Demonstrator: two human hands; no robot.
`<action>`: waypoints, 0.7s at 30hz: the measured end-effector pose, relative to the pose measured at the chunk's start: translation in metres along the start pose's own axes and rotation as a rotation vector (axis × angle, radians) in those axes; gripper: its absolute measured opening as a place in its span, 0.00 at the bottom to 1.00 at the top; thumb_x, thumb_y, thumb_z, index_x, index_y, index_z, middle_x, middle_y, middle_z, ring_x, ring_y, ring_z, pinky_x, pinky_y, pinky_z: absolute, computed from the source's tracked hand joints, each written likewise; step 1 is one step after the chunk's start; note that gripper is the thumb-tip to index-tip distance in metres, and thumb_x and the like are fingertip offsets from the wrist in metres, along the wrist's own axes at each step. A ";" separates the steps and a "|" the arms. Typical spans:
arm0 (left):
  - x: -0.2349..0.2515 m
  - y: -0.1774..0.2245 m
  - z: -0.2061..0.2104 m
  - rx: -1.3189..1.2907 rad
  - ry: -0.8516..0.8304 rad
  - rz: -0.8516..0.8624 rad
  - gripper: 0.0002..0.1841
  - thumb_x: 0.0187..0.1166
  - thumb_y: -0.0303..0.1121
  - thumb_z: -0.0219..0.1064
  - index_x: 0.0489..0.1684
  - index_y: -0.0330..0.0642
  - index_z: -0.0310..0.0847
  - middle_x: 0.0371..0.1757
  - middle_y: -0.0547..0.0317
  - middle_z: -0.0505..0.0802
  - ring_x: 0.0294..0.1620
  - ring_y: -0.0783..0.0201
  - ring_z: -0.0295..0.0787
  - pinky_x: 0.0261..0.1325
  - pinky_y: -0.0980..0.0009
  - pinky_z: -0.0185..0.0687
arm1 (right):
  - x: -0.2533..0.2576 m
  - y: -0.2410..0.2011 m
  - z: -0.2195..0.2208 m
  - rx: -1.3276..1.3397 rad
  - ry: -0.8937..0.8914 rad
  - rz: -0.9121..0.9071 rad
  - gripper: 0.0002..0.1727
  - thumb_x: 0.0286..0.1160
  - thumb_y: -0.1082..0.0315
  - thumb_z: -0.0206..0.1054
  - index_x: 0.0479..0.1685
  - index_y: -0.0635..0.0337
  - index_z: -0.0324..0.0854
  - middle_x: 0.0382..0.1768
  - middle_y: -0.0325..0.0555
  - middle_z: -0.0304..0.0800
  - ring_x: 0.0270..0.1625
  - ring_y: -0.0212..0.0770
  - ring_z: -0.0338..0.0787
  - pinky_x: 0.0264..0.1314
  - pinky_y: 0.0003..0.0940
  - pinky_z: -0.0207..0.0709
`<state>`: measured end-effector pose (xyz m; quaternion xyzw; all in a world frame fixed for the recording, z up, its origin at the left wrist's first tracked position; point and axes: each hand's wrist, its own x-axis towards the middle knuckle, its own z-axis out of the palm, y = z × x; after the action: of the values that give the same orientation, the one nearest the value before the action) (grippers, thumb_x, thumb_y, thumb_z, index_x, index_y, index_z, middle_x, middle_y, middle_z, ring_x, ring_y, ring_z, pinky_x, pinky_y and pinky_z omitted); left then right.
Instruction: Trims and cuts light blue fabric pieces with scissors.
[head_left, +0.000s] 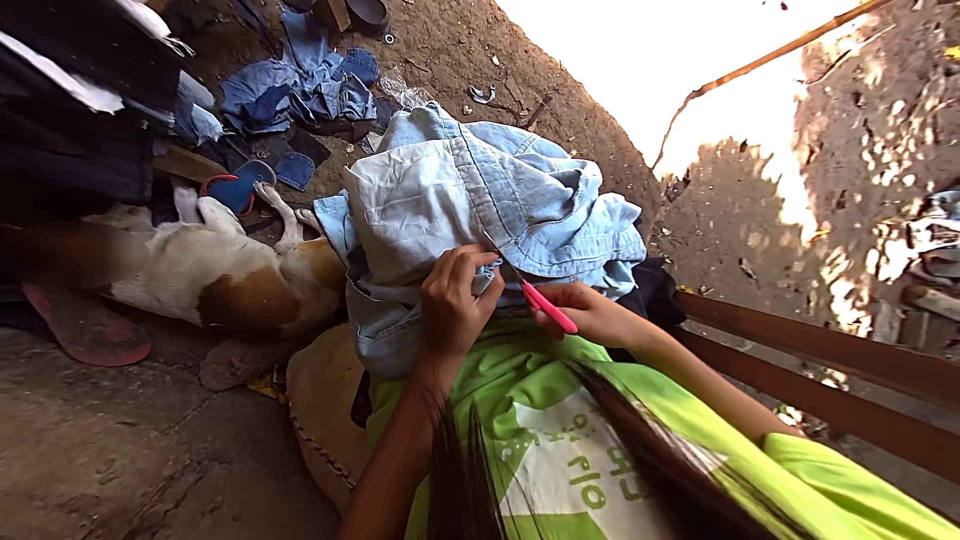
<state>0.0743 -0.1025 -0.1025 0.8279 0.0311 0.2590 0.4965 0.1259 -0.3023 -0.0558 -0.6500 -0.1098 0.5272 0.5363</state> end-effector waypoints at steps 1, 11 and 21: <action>0.000 0.001 0.000 0.004 -0.009 0.021 0.04 0.65 0.24 0.72 0.33 0.32 0.88 0.38 0.46 0.93 0.46 0.60 0.92 0.54 0.75 0.85 | 0.002 -0.005 0.000 -0.025 0.013 0.030 0.17 0.79 0.45 0.60 0.32 0.47 0.78 0.20 0.18 0.75 0.22 0.14 0.72 0.26 0.13 0.64; 0.003 -0.006 -0.004 -0.014 -0.031 0.061 0.03 0.65 0.23 0.71 0.30 0.30 0.87 0.38 0.45 0.93 0.45 0.59 0.92 0.54 0.75 0.85 | -0.005 0.004 -0.004 0.001 0.046 -0.067 0.14 0.81 0.51 0.62 0.29 0.45 0.81 0.18 0.15 0.73 0.20 0.12 0.69 0.23 0.12 0.61; 0.009 0.002 -0.004 0.224 -0.046 0.085 0.12 0.64 0.34 0.81 0.37 0.37 0.89 0.41 0.49 0.93 0.45 0.56 0.92 0.46 0.68 0.87 | -0.014 -0.005 0.005 0.130 -0.050 -0.017 0.22 0.81 0.37 0.57 0.33 0.44 0.77 0.19 0.18 0.75 0.20 0.14 0.70 0.21 0.12 0.59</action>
<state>0.0800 -0.0976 -0.0962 0.8845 0.0135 0.2558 0.3899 0.1185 -0.3071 -0.0434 -0.5997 -0.0941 0.5447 0.5787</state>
